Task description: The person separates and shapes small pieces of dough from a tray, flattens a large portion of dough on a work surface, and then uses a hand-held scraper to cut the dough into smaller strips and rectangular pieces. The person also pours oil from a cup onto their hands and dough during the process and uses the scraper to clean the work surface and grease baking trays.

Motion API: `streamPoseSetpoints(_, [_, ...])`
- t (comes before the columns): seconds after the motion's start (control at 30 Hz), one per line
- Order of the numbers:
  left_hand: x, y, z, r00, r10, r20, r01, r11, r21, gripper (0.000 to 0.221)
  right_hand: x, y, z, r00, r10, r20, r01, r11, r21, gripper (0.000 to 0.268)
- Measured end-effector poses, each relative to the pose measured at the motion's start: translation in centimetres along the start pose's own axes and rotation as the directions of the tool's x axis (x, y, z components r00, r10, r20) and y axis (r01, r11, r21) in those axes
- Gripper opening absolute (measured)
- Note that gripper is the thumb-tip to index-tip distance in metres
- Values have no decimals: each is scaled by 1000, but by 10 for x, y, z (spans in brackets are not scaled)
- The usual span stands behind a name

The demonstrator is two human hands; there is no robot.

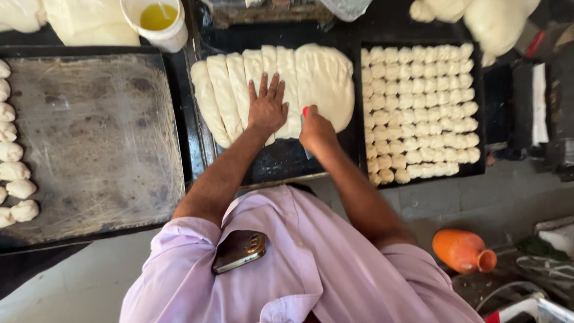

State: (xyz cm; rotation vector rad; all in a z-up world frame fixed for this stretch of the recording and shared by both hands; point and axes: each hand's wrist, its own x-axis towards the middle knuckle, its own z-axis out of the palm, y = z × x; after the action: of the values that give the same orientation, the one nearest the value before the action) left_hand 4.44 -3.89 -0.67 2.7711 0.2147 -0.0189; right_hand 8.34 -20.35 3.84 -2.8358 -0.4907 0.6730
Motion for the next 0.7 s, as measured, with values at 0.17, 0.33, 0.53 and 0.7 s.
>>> streamPoseSetpoints(0.17, [2,-1,5,998,10,-58,-10,1000,11,63,11,-2,-15,984,-30,-174,52,990,128,48])
streamPoseSetpoints(0.33, [5,2,4,998,-7,-65,7,1000,7,62,113,6,-81,902,-76,-425,166,970,178,60])
streamPoseSetpoints(0.53, [5,3,9,997,-16,-78,16,1000,1,62,253,17,-41,886,-88,-455,165,977,133,56])
streamPoseSetpoints(0.7, [12,1,6,998,-14,-66,16,999,33,64,208,26,-33,985,-88,-148,88,996,-8,57])
